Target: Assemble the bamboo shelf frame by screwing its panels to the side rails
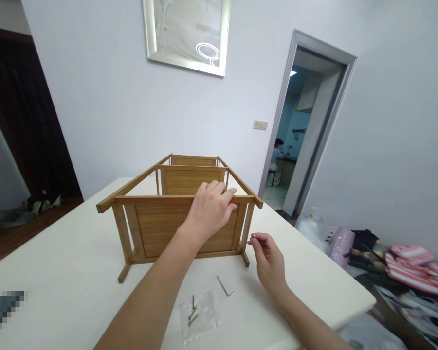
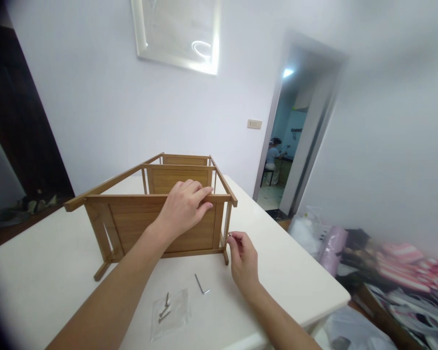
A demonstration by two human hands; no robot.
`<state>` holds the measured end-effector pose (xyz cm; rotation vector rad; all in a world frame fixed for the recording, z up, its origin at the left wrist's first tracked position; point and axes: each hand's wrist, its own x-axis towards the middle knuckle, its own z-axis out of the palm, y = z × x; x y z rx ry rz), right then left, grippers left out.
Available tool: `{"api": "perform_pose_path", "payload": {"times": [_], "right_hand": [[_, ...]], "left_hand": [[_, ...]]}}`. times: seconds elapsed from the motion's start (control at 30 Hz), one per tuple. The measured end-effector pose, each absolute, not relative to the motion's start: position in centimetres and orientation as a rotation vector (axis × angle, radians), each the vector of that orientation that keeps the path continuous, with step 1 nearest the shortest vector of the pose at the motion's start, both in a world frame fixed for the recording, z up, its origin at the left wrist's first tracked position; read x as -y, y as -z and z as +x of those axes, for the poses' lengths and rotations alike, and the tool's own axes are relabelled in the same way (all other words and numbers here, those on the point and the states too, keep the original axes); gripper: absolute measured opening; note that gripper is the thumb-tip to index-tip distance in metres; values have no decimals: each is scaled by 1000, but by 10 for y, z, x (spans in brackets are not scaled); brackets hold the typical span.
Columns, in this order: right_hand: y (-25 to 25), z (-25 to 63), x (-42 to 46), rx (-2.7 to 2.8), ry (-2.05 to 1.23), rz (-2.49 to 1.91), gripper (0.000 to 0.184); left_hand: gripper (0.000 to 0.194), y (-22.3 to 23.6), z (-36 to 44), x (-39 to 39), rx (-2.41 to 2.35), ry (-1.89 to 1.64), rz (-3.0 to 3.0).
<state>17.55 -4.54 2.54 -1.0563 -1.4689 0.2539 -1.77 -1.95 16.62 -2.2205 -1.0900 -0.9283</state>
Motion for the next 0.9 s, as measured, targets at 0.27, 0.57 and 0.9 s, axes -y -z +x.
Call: {"api": "perform_pose_path", "payload": {"times": [0.27, 0.57, 0.9], "right_hand": [[-17, 174, 24, 1487, -371, -982, 14], [-21, 169, 11, 1592, -387, -907, 12], [-16, 173, 5, 1563, -381, -895, 14]], "left_hand": [[19, -166, -20, 21, 1036, 1070, -2235], [9, -164, -20, 20, 1056, 1069, -2225], [11, -163, -24, 14, 1076, 1003, -2221]]}}
